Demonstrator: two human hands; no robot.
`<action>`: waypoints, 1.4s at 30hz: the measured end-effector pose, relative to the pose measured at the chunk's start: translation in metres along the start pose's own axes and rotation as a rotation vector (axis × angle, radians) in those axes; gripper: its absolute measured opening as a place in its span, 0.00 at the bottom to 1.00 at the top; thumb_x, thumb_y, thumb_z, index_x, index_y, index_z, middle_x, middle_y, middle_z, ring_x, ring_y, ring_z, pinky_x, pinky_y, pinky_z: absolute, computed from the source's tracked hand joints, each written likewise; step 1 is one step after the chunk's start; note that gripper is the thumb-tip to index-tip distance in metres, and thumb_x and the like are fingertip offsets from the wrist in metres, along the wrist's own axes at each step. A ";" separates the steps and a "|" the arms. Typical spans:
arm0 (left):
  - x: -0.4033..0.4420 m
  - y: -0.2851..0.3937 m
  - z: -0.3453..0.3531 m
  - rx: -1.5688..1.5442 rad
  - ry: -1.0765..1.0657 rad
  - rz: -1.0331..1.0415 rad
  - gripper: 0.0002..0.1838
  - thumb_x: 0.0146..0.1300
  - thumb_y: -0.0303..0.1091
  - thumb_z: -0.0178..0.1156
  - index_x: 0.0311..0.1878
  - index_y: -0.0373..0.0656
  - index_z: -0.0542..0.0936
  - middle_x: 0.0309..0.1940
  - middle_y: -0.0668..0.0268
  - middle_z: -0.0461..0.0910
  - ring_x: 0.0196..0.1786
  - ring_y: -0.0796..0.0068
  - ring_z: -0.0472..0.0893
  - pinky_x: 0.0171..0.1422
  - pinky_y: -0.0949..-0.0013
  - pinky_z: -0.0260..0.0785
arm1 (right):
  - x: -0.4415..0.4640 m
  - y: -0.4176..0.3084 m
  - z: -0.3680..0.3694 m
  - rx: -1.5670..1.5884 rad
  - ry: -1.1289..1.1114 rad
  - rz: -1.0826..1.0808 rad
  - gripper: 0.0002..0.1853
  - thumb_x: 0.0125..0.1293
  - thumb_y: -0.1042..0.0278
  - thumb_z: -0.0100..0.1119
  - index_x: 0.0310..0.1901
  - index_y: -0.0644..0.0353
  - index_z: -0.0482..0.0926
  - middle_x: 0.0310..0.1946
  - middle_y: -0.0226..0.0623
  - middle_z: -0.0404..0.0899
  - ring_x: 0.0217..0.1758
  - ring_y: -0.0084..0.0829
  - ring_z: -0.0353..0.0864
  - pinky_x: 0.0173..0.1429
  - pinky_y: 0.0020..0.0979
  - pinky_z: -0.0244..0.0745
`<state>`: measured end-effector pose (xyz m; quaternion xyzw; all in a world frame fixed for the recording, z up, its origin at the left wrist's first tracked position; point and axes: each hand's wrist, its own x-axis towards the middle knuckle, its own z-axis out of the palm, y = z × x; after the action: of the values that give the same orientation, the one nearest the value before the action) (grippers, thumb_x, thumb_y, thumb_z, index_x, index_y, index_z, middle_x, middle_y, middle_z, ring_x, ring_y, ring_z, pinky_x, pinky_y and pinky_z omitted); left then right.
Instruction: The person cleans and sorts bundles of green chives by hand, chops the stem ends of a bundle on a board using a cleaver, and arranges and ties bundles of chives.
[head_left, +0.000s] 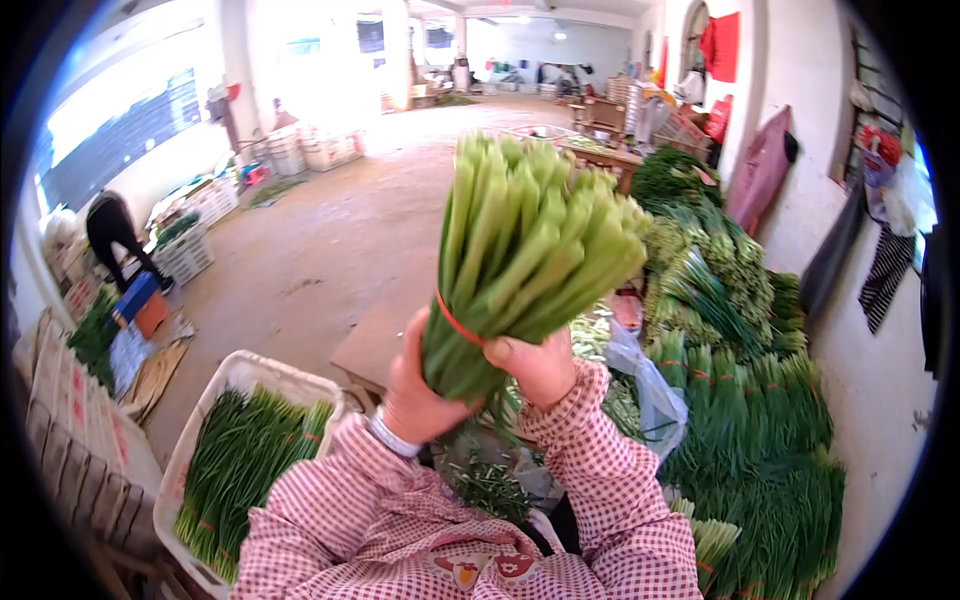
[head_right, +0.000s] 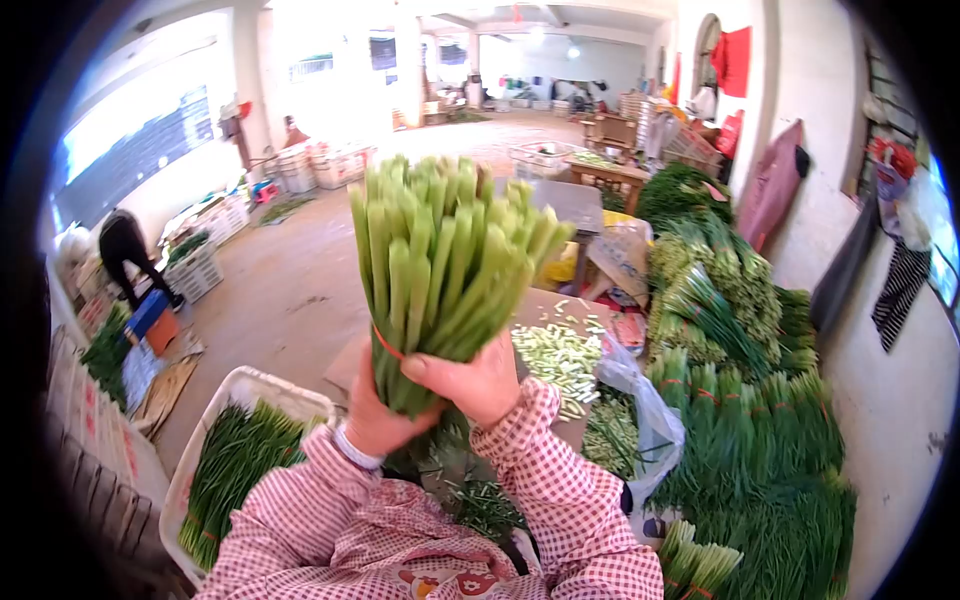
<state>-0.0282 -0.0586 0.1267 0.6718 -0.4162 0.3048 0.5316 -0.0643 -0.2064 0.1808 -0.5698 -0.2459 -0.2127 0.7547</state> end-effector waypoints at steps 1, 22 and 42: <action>0.007 0.001 -0.025 0.129 0.009 0.007 0.50 0.39 0.32 0.74 0.66 0.39 0.56 0.51 0.52 0.76 0.53 0.59 0.79 0.55 0.63 0.72 | 0.008 -0.008 0.013 0.094 -0.087 0.043 0.43 0.43 0.66 0.75 0.62 0.66 0.64 0.56 0.41 0.73 0.60 0.34 0.71 0.64 0.33 0.65; -0.249 -0.016 -0.373 1.019 -0.289 -1.407 0.43 0.33 0.39 0.70 0.59 0.40 0.67 0.40 0.48 0.80 0.45 0.51 0.80 0.52 0.59 0.72 | -0.281 0.091 -0.324 -0.758 0.634 0.727 0.14 0.64 0.72 0.57 0.50 0.65 0.72 0.35 0.29 0.74 0.37 0.19 0.72 0.44 0.21 0.68; -0.319 -0.206 -0.333 0.356 -0.321 -1.530 0.49 0.34 0.34 0.70 0.65 0.32 0.60 0.49 0.49 0.78 0.52 0.58 0.78 0.59 0.67 0.67 | -0.342 0.022 -0.293 -0.946 0.785 0.969 0.23 0.70 0.47 0.46 0.45 0.64 0.75 0.40 0.34 0.77 0.43 0.27 0.76 0.49 0.28 0.71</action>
<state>0.0153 0.3575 -0.1574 0.8812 0.1436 -0.1828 0.4116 -0.2826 -0.4689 -0.1130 -0.7576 0.4321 -0.1275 0.4723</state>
